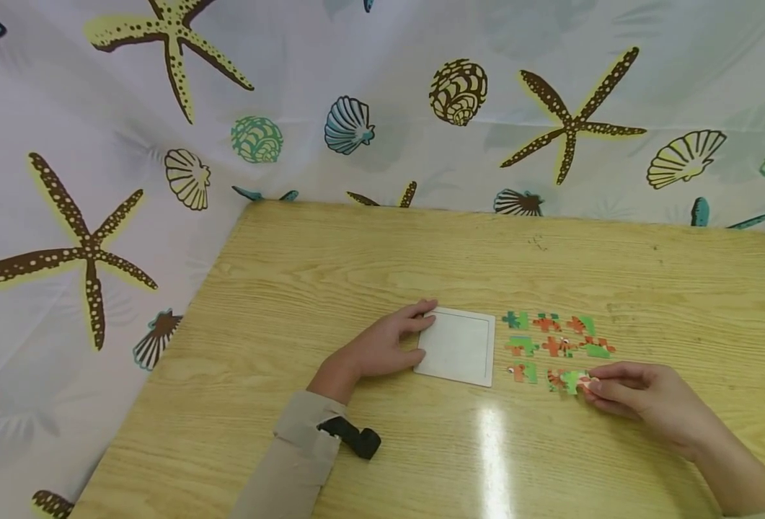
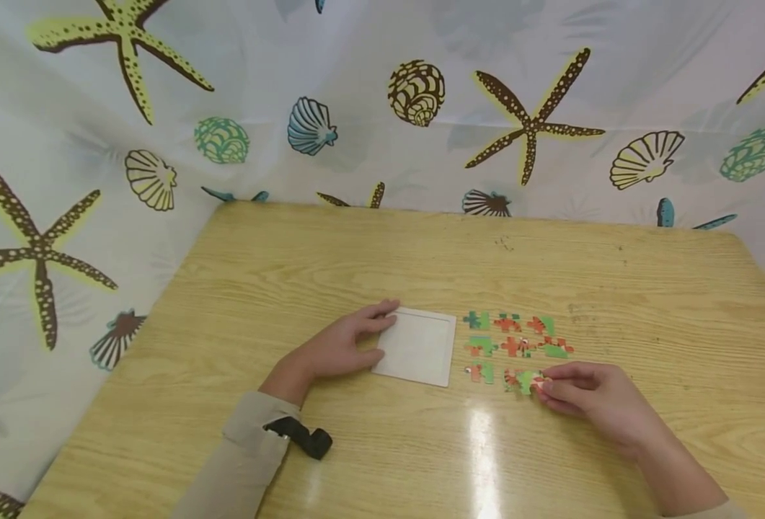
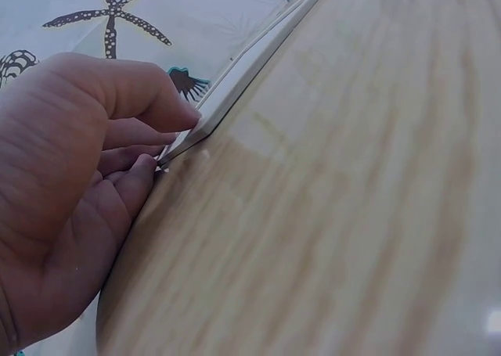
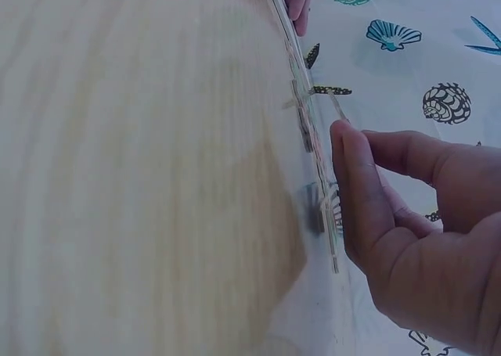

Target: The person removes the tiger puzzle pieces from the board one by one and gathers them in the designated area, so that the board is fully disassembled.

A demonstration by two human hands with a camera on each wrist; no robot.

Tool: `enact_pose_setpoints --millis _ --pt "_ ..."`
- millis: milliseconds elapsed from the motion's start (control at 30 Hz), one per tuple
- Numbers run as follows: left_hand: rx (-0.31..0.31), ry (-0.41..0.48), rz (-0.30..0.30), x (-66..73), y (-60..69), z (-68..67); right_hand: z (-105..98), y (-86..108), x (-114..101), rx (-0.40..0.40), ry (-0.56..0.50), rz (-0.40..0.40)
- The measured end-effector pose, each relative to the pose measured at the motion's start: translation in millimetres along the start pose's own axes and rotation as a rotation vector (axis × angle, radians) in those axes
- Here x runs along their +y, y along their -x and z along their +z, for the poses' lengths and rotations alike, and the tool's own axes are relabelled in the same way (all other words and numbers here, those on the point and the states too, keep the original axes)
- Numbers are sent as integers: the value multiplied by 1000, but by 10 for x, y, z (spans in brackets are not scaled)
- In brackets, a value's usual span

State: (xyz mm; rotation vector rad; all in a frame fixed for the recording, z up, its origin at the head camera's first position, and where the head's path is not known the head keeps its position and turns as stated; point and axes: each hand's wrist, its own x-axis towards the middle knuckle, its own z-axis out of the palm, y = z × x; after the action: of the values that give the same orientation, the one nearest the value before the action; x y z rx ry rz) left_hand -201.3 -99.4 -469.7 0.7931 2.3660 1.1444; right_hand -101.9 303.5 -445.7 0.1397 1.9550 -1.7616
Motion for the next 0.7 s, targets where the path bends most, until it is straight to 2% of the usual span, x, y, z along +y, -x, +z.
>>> enact_pose_setpoints --millis 367,567,700 --pt "6 15 16 11 24 -33 -185 -5 68 33 -34 -15" --pt "-16 12 15 7 27 -17 -244 18 100 43 5 42" --pt "-18 -8 19 16 25 -36 -249 14 77 35 11 51"
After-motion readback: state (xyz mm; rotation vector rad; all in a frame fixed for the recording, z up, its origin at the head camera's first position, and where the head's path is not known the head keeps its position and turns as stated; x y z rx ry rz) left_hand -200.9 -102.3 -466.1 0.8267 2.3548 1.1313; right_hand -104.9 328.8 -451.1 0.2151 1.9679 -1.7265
